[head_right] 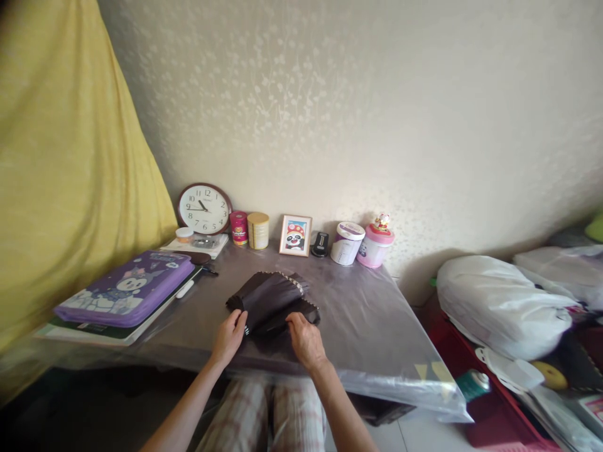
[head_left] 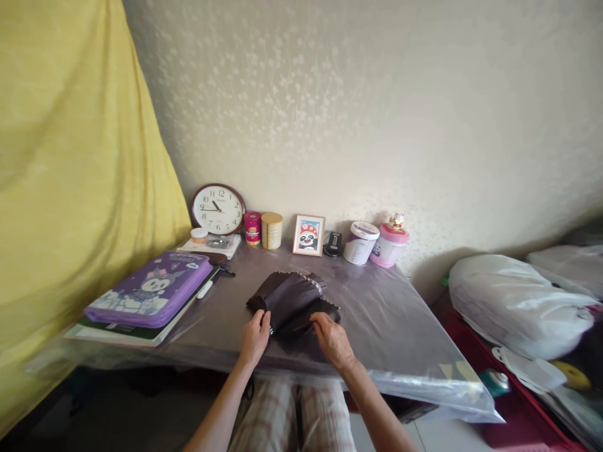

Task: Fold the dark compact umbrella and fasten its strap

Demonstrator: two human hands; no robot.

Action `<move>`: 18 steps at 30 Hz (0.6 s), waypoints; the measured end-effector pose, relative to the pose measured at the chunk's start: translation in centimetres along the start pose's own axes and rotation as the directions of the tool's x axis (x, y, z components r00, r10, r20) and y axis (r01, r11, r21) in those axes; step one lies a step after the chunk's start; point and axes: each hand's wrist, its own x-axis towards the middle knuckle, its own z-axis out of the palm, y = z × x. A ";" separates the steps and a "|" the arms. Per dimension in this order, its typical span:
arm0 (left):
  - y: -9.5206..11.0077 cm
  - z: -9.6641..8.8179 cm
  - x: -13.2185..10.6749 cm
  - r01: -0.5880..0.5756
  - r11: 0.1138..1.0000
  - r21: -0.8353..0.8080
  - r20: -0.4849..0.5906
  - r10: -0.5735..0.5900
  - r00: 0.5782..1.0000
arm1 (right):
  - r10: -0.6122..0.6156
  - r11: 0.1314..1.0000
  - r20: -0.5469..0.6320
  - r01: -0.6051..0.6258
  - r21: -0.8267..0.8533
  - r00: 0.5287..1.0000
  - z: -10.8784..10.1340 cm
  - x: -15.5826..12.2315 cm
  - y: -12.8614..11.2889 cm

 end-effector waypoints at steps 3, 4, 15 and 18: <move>0.0 0.0 0.0 0.003 1.000 -0.003 0.003 -0.003 1.000 | -0.003 0.999 -0.038 0.005 0.049 0.999 0.1 1.6 -0.7; 0.0 0.0 -0.1 0.002 1.000 -0.004 0.006 -0.002 1.000 | -0.007 0.998 -0.047 0.010 0.055 0.999 0.2 2.1 -0.9; 0.7 -0.8 -0.5 -0.015 0.992 -0.125 0.076 0.024 0.997 | -0.071 0.997 -0.056 0.069 -0.035 0.996 2.5 7.8 -2.0; 0.5 -0.5 -0.5 -0.048 0.993 -0.112 0.088 0.058 0.994 | -0.091 0.994 -0.036 0.089 -0.064 0.995 3.1 8.6 -2.0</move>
